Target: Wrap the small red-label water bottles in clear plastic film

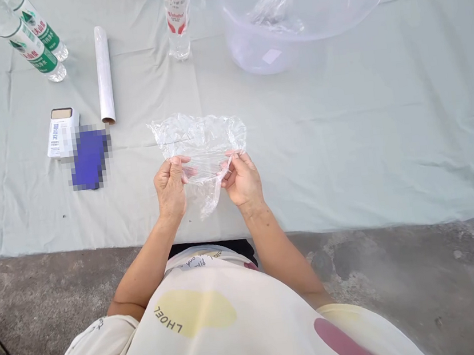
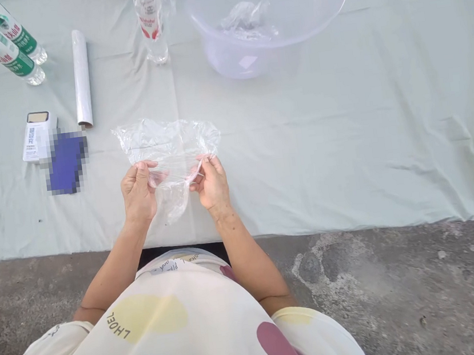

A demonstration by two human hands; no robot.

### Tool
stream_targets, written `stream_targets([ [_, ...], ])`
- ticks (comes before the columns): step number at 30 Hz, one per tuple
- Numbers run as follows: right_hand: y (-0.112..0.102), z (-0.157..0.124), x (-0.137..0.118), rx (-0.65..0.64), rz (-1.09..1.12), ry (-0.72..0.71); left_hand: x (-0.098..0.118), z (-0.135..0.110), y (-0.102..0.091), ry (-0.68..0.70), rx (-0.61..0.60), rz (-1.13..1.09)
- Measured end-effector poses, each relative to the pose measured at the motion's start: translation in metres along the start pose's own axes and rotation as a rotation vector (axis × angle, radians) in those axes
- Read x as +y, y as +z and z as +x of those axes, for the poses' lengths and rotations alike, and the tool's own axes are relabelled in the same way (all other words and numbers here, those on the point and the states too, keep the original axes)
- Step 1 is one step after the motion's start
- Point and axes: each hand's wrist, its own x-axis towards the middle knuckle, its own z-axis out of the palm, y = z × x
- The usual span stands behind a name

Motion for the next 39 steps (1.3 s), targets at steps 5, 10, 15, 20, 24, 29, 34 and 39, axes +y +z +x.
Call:
stream_targets([
  [5,-0.003,0.003,-0.002,-0.039,-0.078,0.028,0.006,0.003,-0.001,-0.138,-0.005,-0.088],
  [10,-0.005,-0.003,-0.002,-0.028,-0.153,0.143,0.003,0.0,0.0,-0.047,0.012,-0.021],
  [15,0.002,-0.015,0.006,-0.212,-0.501,0.111,-0.005,-0.007,0.002,0.03,-0.04,0.064],
  [20,-0.005,-0.012,0.007,-0.22,-0.422,0.168,0.001,0.001,-0.005,0.131,0.036,-0.021],
  [24,-0.029,-0.006,-0.002,-0.105,-0.379,0.137,0.012,0.019,-0.027,0.171,0.121,-0.122],
  [29,-0.054,-0.01,-0.021,-0.007,-0.366,0.08,0.002,0.042,-0.058,-0.054,0.116,-0.085],
  [34,-0.062,-0.013,-0.029,0.151,-0.559,-0.023,-0.01,0.054,-0.066,-0.229,0.186,0.024],
  [39,-0.067,-0.019,-0.028,0.218,-0.74,-0.121,0.003,0.039,-0.052,0.247,0.393,0.421],
])
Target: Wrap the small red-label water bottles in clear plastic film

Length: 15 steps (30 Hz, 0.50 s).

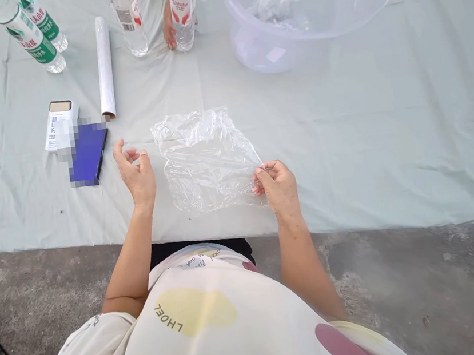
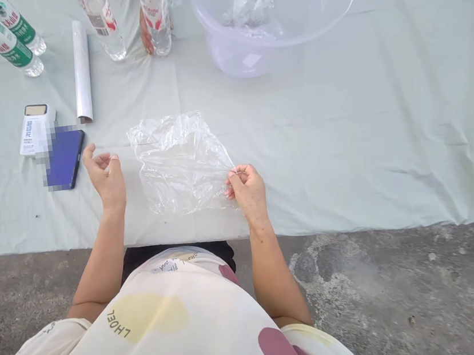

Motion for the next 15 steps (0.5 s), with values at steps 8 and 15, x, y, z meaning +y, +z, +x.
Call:
stream_targets([
  [8,-0.017,0.019,-0.014,0.008,-0.293,-0.099,-0.004,-0.041,0.027,0.596,-0.756,0.653],
  [15,0.014,0.069,-0.048,-0.005,-0.257,-0.027,-0.022,-0.046,0.025,0.612,-0.754,0.969],
])
